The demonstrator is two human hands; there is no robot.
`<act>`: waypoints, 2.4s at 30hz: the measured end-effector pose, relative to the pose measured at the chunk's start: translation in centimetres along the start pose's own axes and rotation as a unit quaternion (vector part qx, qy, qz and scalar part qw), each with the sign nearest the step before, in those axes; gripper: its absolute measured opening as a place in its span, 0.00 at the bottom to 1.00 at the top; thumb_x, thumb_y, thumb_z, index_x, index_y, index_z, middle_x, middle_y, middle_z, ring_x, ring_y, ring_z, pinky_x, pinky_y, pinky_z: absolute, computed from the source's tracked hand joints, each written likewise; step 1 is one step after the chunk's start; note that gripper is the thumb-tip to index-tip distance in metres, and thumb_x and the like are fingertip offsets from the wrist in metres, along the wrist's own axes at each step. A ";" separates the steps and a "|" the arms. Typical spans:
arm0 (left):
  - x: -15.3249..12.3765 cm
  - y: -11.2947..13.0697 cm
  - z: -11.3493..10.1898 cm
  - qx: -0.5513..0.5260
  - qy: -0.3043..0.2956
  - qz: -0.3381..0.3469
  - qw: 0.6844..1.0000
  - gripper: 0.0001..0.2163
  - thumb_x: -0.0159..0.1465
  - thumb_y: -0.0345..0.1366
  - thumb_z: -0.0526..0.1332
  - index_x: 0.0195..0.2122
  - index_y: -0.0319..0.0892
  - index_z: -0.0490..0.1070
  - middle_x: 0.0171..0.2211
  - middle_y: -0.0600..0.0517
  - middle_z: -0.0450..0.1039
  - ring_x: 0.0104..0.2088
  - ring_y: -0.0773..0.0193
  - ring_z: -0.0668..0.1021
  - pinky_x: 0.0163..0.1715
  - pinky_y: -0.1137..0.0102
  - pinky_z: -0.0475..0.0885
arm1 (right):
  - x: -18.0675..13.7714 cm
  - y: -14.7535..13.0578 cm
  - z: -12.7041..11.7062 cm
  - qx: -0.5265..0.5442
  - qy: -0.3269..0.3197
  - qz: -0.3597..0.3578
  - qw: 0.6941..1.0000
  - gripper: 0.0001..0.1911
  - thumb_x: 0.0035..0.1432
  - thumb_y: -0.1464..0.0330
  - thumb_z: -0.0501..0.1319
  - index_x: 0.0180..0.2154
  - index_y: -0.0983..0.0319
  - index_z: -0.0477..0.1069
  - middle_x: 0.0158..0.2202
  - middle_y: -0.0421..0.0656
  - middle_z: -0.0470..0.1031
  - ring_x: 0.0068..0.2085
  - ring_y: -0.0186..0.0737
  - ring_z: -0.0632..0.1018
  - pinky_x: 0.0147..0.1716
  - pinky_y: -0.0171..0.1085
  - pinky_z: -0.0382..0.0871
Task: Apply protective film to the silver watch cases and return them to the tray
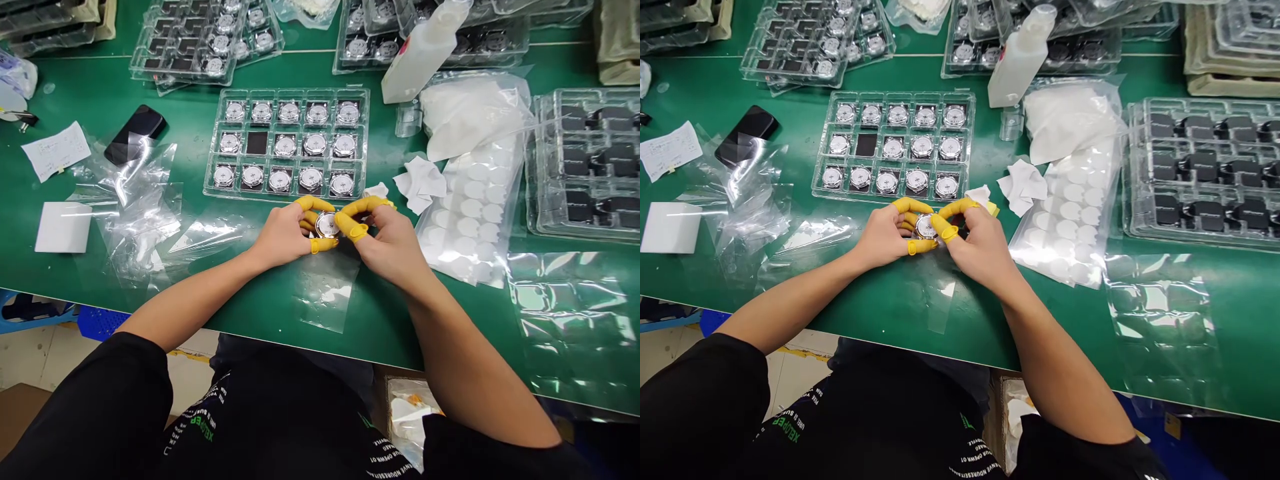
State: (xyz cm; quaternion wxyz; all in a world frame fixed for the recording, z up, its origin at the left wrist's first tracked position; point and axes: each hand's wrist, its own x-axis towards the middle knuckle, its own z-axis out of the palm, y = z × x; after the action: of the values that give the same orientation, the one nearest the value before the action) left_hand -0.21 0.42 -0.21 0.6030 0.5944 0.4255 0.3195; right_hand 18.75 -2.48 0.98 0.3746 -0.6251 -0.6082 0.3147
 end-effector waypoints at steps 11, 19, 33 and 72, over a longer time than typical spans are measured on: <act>-0.1 -0.4 0.1 -0.003 0.003 0.004 1.000 0.24 0.50 0.29 0.73 0.49 0.42 0.74 0.32 0.55 0.80 0.32 0.68 0.82 0.36 0.72 0.79 | 0.0 -1.4 -0.3 0.207 -0.089 0.205 0.953 0.27 0.45 0.47 0.76 0.34 0.61 0.73 0.23 0.39 0.73 0.16 0.28 0.66 0.12 0.31 0.54; -0.2 -0.6 0.1 0.021 0.018 0.014 1.000 0.24 0.50 0.33 0.74 0.50 0.41 0.76 0.30 0.54 0.80 0.29 0.69 0.80 0.33 0.72 0.76 | -0.4 -1.1 2.0 0.276 -0.035 0.185 0.943 0.26 0.38 0.49 0.79 0.29 0.61 0.76 0.17 0.38 0.72 0.15 0.33 0.70 0.13 0.34 0.64; -0.2 -0.4 0.0 0.019 0.027 0.005 0.999 0.25 0.49 0.32 0.74 0.51 0.42 0.77 0.30 0.55 0.78 0.27 0.71 0.77 0.30 0.74 0.74 | 0.1 -0.7 0.3 0.236 -0.104 0.136 0.956 0.26 0.43 0.47 0.78 0.34 0.61 0.80 0.21 0.41 0.76 0.20 0.38 0.77 0.23 0.39 0.77; 0.0 -0.5 -0.2 0.021 -0.072 0.020 0.997 0.22 0.57 0.40 0.73 0.50 0.40 0.74 0.35 0.52 0.84 0.34 0.66 0.82 0.43 0.67 0.79 | 16.6 -6.0 9.4 -0.034 -0.073 -0.012 0.997 0.06 0.60 0.72 0.68 0.40 0.65 0.77 0.27 0.41 0.73 0.29 0.38 0.76 0.37 0.46 0.75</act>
State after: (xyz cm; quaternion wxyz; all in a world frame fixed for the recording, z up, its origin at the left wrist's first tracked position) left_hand -0.46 0.44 -0.72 0.6130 0.6364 0.3759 0.2791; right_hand 8.62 14.79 2.21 0.3114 -0.6054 -0.6520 0.3337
